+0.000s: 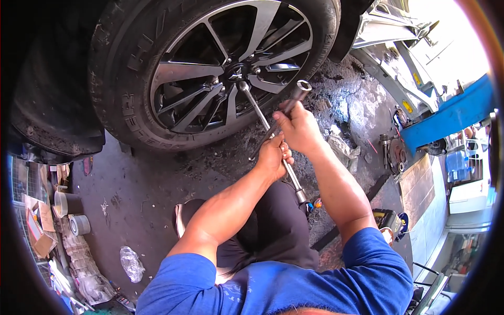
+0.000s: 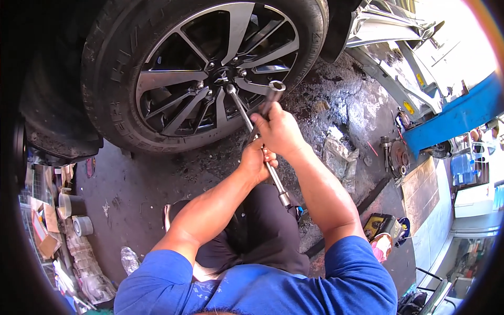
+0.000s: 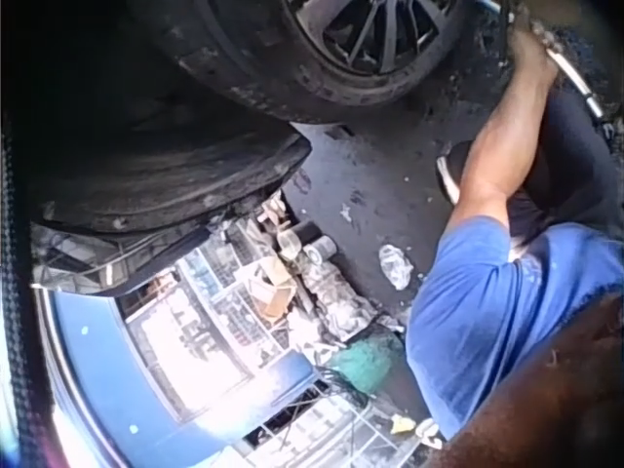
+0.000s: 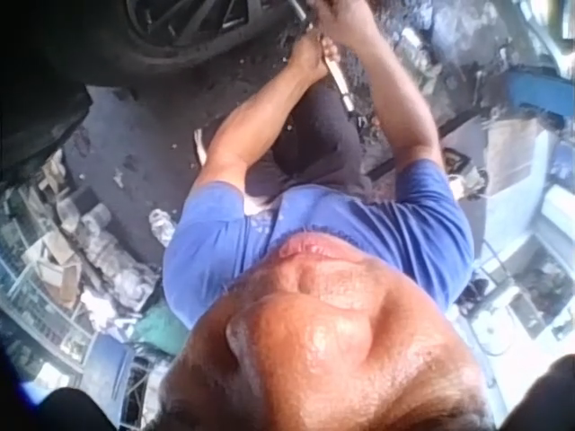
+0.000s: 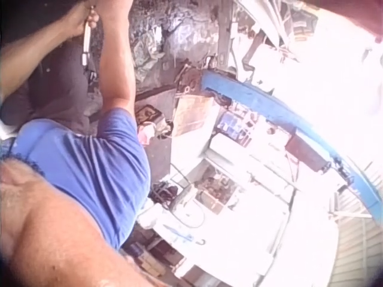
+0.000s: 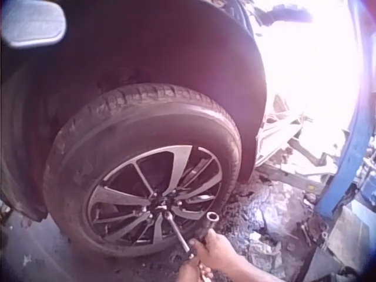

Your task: Replacing a vehicle tire, including aligning it on the wheel hub and securing it with lug nuts using a cross wrench.

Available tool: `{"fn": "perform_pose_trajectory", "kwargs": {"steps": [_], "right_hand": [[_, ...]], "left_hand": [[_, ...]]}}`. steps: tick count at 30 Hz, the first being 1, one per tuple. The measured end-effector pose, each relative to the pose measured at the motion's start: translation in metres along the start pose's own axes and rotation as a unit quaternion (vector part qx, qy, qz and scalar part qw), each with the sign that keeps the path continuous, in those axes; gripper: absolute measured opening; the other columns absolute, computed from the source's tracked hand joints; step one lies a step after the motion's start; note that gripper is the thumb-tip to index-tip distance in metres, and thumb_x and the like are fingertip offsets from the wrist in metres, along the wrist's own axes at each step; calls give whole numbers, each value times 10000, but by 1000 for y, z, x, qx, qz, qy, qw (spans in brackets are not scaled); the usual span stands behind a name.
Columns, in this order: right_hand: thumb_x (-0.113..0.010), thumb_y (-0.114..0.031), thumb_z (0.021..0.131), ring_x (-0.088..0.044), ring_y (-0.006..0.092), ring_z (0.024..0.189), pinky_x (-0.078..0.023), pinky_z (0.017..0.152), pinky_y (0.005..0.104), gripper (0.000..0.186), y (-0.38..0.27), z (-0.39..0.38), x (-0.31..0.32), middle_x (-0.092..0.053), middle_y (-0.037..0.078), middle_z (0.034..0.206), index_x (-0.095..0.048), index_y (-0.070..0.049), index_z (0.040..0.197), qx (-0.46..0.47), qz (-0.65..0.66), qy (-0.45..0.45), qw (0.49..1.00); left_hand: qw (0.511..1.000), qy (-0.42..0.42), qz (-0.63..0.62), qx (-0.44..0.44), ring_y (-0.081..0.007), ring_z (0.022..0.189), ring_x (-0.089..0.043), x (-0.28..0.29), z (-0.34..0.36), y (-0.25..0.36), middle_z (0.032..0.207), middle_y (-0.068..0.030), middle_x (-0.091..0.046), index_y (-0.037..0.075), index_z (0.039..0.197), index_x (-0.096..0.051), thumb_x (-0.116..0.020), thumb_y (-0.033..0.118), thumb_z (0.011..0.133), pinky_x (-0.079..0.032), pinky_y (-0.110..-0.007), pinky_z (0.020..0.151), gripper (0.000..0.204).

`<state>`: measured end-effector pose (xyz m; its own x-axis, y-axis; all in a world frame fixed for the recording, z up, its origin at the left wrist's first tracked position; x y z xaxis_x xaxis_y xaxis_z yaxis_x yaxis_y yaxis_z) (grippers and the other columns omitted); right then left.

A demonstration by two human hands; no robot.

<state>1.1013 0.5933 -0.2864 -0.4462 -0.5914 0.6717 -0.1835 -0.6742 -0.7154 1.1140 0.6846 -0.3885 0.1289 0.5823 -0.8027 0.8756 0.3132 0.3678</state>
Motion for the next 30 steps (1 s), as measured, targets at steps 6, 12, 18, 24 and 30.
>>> {"fn": "perform_pose_trajectory", "kwargs": {"steps": [6,12,18,24,30], "right_hand": [[-717,-361,746,-635,224,847,-501,748,334,291,-50,13,-41,-687,38,873,-647,-112,880,475,-219,-187,831],[-656,-334,784,-648,278,819,-512,716,385,295,82,-2,-22,-681,65,924,-704,-119,979,-95,-216,-188,953],[-591,-375,857,-654,351,788,-511,706,428,351,213,-99,-92,-669,188,861,-691,-44,916,-238,-106,-367,893],[-569,-465,912,-656,337,721,-503,682,430,497,186,-52,-39,-669,220,768,-669,18,854,-207,13,-161,965],[-531,-503,951,-561,196,540,-400,448,318,492,125,-41,-22,-626,111,768,-535,-28,1081,-397,525,17,753]], "left_hand": [[992,-90,48,68,-206,713,-641,7,-14,-36,764,-49,-615,98,998,-551,-498,319,978,-509,-359,621,228],[990,-30,-17,137,-235,680,-601,9,-24,-57,671,-51,-568,112,882,-518,-494,246,987,-496,-406,659,172],[992,-2,-25,123,-216,685,-557,-2,-8,-28,691,-32,-521,128,858,-509,-507,278,981,-511,-467,704,194],[995,15,11,95,-161,580,-459,-16,-9,-30,614,23,-422,160,846,-476,-463,312,1002,-455,-414,663,219],[990,104,4,95,-139,477,-369,-32,-43,-59,578,19,-341,149,793,-394,-457,428,1003,-383,-354,493,355]]}}
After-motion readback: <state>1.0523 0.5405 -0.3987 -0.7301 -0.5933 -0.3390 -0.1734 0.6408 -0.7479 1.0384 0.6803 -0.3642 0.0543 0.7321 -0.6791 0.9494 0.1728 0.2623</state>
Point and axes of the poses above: each hand's wrist, its own z-axis towards the middle knuckle, its own x-axis out of the back of the hand, y = z × x, the point moved 2 cm from there along z, towards the middle knuckle
